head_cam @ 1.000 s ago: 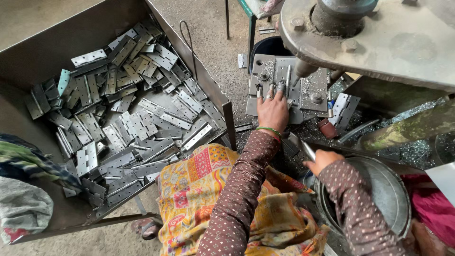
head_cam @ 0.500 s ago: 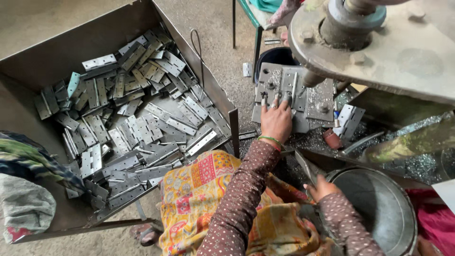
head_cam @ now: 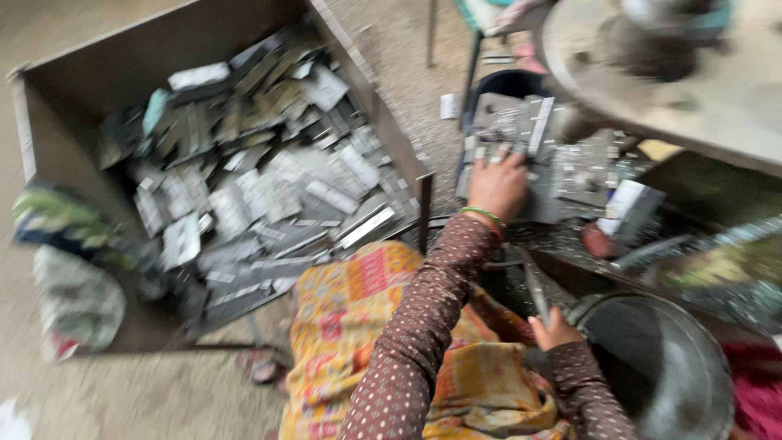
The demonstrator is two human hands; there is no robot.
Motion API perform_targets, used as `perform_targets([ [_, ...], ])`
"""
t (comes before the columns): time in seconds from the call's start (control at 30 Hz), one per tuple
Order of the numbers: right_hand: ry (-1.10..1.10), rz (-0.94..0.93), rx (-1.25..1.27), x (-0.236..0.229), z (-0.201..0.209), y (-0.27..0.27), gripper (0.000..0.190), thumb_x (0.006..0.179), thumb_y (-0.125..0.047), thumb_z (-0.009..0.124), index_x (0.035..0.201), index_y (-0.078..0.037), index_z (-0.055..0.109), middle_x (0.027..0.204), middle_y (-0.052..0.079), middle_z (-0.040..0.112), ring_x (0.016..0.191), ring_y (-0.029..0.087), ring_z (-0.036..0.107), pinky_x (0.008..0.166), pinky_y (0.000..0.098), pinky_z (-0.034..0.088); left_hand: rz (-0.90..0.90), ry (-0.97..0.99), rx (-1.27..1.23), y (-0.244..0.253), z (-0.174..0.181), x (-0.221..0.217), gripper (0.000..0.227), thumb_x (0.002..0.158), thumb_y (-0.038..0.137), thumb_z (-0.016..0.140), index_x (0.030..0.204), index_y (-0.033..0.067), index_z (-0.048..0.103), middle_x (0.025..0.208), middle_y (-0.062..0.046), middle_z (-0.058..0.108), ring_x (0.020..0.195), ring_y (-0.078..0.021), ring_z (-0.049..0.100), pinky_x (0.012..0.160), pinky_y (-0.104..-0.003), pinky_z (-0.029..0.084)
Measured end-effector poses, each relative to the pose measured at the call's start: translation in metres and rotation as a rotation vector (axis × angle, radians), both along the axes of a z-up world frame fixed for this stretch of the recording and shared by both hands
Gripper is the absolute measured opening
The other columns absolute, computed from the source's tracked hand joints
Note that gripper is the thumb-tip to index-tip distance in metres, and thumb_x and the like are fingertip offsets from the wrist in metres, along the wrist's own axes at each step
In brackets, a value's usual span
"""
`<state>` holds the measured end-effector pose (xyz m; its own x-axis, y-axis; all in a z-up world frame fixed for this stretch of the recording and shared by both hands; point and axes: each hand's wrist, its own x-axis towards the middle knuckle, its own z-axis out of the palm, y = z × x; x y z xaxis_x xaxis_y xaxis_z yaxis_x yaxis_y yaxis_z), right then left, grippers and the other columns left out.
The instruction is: The person repeatedly picks up metal hinge plates from a bin, places them into a manual punching machine, and operates the lever to punch holes. The processed plates are then returned to the bin.
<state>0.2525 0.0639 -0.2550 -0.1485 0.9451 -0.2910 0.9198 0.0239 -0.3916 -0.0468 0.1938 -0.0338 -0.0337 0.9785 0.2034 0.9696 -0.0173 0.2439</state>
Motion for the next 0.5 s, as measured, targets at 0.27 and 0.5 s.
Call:
perform_targets([
  [0.27, 0.434, 0.066, 0.26, 0.028, 0.102, 0.056, 0.045, 0.106, -0.028, 0.076, 0.124, 0.008, 0.057, 0.108, 0.022, 0.067, 0.086, 0.028, 0.069, 0.075, 0.0372, 0.055, 0.276, -0.396, 0.495, -0.138, -0.037, -0.066, 0.04, 0.093, 0.018, 0.067, 0.131, 0.0089, 0.061, 0.132, -0.012, 0.061, 0.125, -0.031, 0.058, 0.109, -0.046, 0.046],
  [0.5, 0.369, 0.096, 0.384, 0.038, 0.107, 0.06, 0.035, 0.106, -0.014, 0.079, 0.121, 0.013, 0.063, 0.123, 0.025, 0.056, 0.097, 0.025, 0.07, 0.083, 0.0331, 0.06, 0.687, -0.217, 0.298, -0.161, -0.126, -0.215, 0.062, 0.085, 0.025, 0.07, 0.139, 0.0016, 0.054, 0.127, -0.018, 0.06, 0.113, -0.035, 0.06, 0.097, -0.049, 0.046],
])
